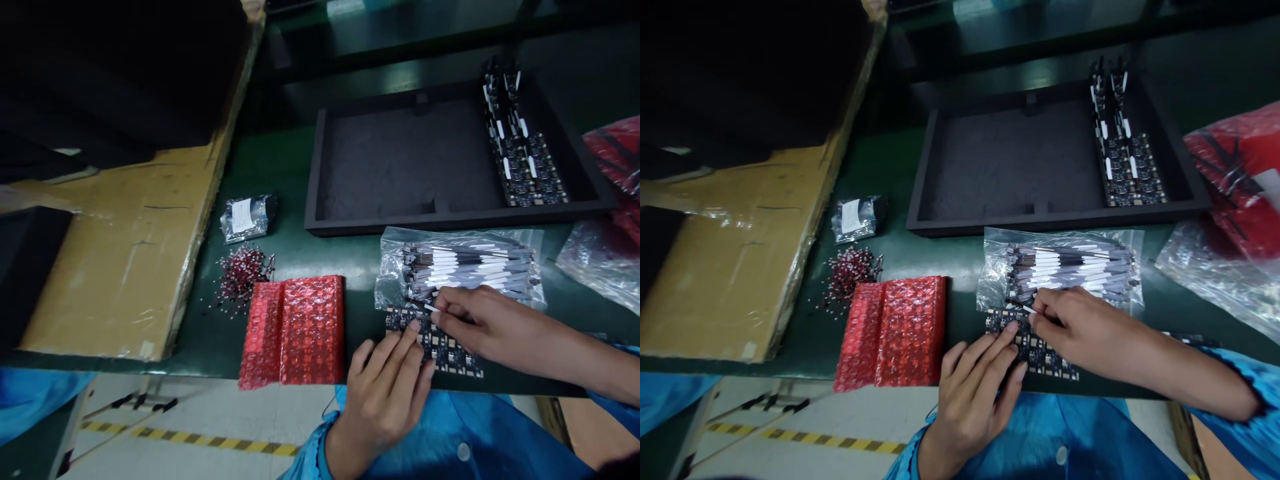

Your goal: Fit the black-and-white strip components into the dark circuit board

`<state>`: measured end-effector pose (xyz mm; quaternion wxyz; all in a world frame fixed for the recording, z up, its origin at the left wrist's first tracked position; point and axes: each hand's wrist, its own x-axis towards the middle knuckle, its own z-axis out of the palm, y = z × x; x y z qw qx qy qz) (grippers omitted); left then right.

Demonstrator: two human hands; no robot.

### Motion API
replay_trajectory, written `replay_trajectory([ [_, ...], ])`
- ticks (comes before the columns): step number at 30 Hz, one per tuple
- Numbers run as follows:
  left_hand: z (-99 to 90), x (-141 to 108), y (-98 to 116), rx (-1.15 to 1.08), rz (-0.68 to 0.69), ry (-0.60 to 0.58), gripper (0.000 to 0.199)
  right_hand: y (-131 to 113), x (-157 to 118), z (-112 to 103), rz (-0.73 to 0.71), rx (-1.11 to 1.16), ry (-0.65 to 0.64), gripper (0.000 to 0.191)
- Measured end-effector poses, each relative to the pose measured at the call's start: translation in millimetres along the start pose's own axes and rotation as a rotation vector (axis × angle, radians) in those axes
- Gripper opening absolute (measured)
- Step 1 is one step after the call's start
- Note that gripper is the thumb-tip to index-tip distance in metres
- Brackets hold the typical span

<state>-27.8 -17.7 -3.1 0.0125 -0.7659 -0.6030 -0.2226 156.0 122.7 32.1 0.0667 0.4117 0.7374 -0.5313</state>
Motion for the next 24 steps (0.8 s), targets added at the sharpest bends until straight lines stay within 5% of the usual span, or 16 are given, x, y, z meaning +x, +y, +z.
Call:
replay_trajectory([
  [24, 2.2, 7.2, 1.5, -0.010, -0.034, -0.006, 0.021, -6.5, 0.7, -2.6, 0.022, 0.005, -0.027, 0.023],
])
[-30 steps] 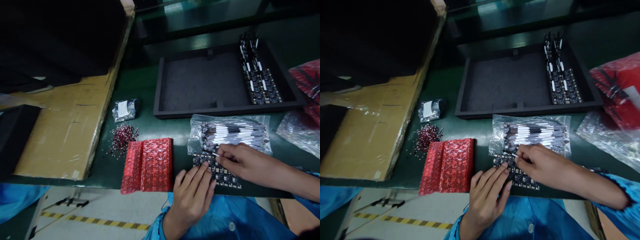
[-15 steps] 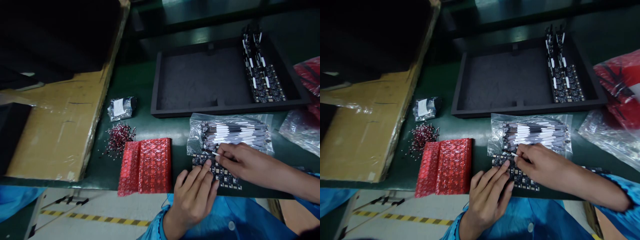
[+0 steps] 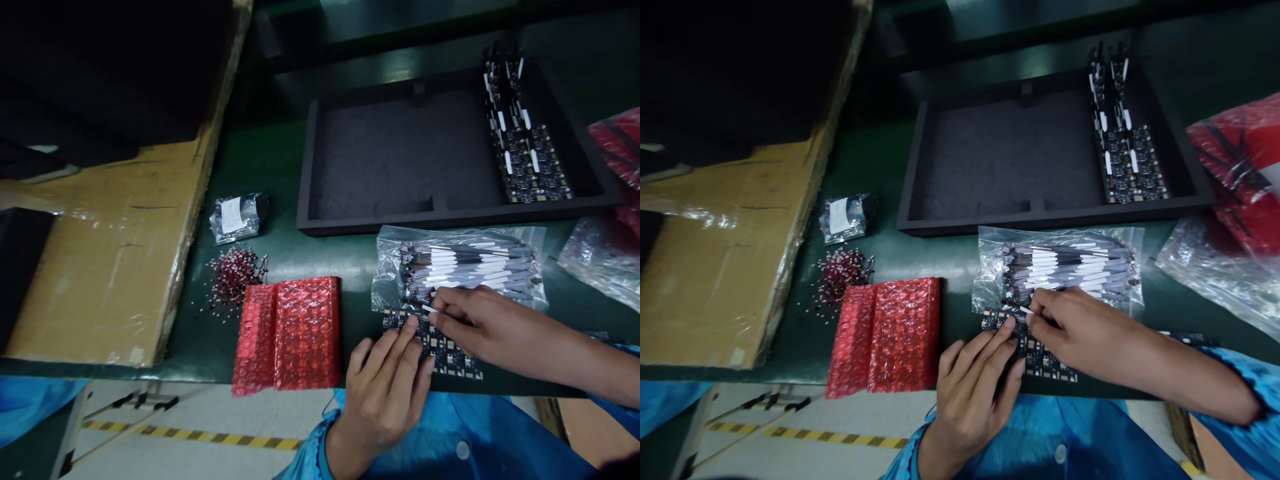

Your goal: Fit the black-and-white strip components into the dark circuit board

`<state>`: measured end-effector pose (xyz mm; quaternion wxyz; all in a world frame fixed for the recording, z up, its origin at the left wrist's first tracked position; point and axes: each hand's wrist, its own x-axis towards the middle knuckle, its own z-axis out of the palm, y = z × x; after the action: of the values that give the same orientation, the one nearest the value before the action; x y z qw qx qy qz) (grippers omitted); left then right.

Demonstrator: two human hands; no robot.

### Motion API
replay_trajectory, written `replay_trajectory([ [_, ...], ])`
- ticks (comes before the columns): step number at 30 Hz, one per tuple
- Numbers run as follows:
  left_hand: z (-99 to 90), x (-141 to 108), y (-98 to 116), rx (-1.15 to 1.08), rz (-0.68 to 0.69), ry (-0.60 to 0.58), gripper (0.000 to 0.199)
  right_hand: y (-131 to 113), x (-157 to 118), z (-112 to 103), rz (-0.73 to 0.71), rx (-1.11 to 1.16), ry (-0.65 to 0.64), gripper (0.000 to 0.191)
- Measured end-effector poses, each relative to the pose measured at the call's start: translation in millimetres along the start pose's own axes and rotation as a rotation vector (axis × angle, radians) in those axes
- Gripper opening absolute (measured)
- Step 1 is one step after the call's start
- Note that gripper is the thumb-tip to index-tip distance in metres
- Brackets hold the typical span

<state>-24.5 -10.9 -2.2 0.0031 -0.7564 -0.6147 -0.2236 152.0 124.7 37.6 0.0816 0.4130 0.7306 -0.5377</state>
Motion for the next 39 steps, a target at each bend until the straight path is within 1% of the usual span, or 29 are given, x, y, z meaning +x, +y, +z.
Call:
replay_trajectory([
  [7, -0.8, -0.6, -0.2, 0.005, 0.004, -0.004, 0.020, -0.1, 1.0, 0.8, -0.018, -0.018, 0.020, 0.027],
  [11, -0.4, 0.0, 0.3, 0.008, 0.003, -0.008, 0.020, 2.1, 0.6, 0.9, -0.007, -0.017, 0.001, 0.028],
  [20, 0.4, 0.3, 2.4, 0.022, -0.001, -0.015, 0.022, 2.3, -0.2, 1.4, -0.012, 0.009, 0.008, 0.021],
  [25, 1.5, -0.7, 1.8, 0.012, -0.008, -0.003, 0.021, 3.2, 0.2, 1.9, -0.036, -0.004, 0.017, 0.021],
  [31, 1.7, -0.8, 1.2, 0.011, -0.010, -0.010, 0.021, 0.3, 1.8, -0.2, -0.011, 0.007, -0.011, 0.021],
  [39, 1.8, -1.3, 1.2, 0.005, -0.010, -0.009, 0.020, 1.1, 1.4, -0.9, -0.032, 0.029, 0.000, 0.020],
])
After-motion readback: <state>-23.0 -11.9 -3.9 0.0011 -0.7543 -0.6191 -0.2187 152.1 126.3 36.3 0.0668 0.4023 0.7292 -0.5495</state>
